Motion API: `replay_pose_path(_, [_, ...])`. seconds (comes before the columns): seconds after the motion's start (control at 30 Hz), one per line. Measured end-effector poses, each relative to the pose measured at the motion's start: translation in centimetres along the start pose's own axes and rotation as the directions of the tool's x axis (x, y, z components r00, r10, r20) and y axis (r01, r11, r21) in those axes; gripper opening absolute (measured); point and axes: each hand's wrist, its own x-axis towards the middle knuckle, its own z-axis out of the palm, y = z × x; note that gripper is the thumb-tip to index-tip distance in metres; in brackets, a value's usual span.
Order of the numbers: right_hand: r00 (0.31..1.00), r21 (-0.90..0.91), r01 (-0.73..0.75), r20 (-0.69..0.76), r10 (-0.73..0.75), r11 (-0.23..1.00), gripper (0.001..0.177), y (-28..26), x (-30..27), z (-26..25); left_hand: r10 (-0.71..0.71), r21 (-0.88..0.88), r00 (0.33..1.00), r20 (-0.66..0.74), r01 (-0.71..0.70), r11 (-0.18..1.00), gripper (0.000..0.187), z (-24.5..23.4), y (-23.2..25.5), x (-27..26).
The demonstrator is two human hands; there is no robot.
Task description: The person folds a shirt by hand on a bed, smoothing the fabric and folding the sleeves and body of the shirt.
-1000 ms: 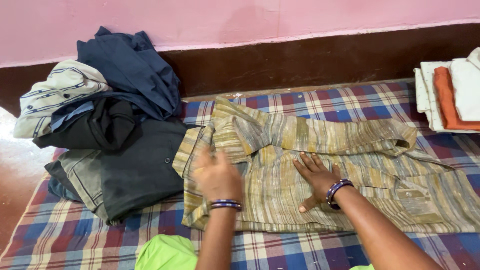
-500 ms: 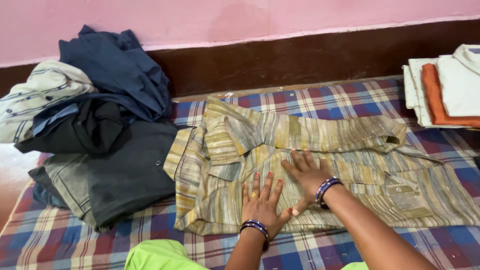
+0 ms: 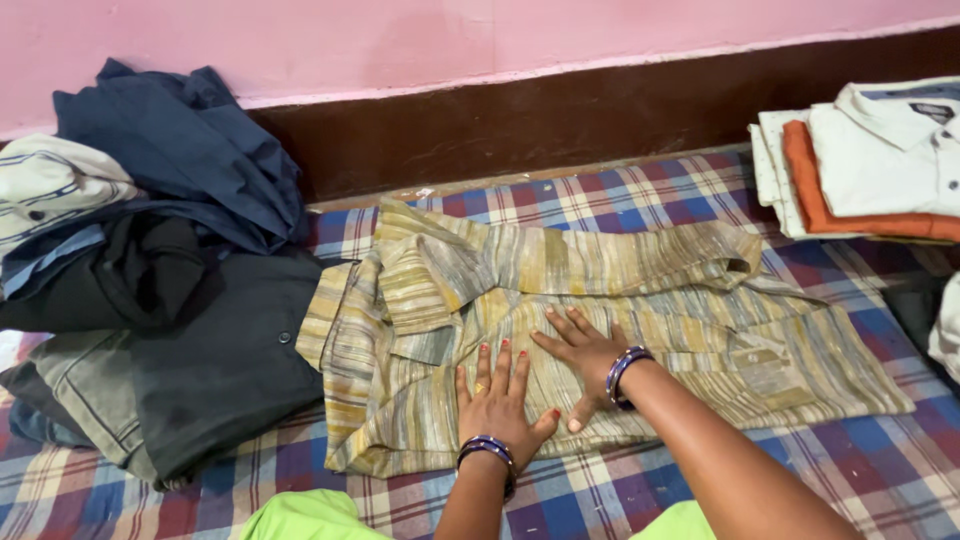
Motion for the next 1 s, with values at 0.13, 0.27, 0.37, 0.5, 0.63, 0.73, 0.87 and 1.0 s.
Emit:
replay_pose_path(0.13, [0.998, 0.026, -0.019, -0.059, 0.021, 0.999, 0.154, 0.5, -0.7, 0.0, -0.016, 0.006, 1.000, 0.001, 0.016, 1.000, 0.095, -0.3, 0.3, -0.1])
replay_pose_path(0.27, [0.998, -0.026, -0.056, -0.007, 0.056, 0.998, 0.144, 0.5, -1.8, 0.6, -0.018, 0.007, 0.998, 0.052, 0.018, 1.000, 0.095, -0.6, 0.3, -0.1])
replay_pose_path(0.37, [0.999, -0.069, -0.034, 0.013, 0.035, 0.997, 0.127, 2.1, -2.8, 2.1, -0.011, -0.007, 1.000, 0.001, 0.011, 1.000, 0.095, -0.5, 0.4, -0.3])
replay_pose_path(0.5, [0.990, -0.040, -0.122, -0.076, 0.119, 0.992, 0.112, 7.2, -3.9, 6.7, -0.019, -0.026, 1.000, -0.007, 0.019, 0.999, 0.094, -0.4, 0.2, -0.1])
replay_pose_path(0.63, [0.911, 0.007, -0.201, -0.365, 0.189, 0.980, 0.096, 13.7, -6.2, 12.6, -0.020, -0.029, 1.000, 0.009, 0.020, 0.999, 0.094, -0.4, 0.0, 0.1])
replay_pose_path(0.73, [0.769, -0.021, -0.168, -0.628, 0.118, 0.986, 0.089, 15.7, -5.7, 15.0, -0.023, -0.055, 1.000, -0.007, 0.023, 0.998, 0.094, -0.4, 0.1, 0.1])
replay_pose_path(0.87, [0.705, -0.068, -0.189, -0.704, 0.087, 0.980, 0.088, 15.9, -5.5, 15.8, -0.032, -0.032, 0.999, 0.001, 0.032, 0.999, 0.094, -0.6, 0.2, 0.1])
replay_pose_path(1.0, [0.696, -0.078, -0.195, -0.714, 0.082, 0.978, 0.089, 15.7, -5.4, 15.6, -0.053, -0.034, 0.998, 0.017, 0.053, 0.998, 0.093, -0.7, 0.4, 0.1])
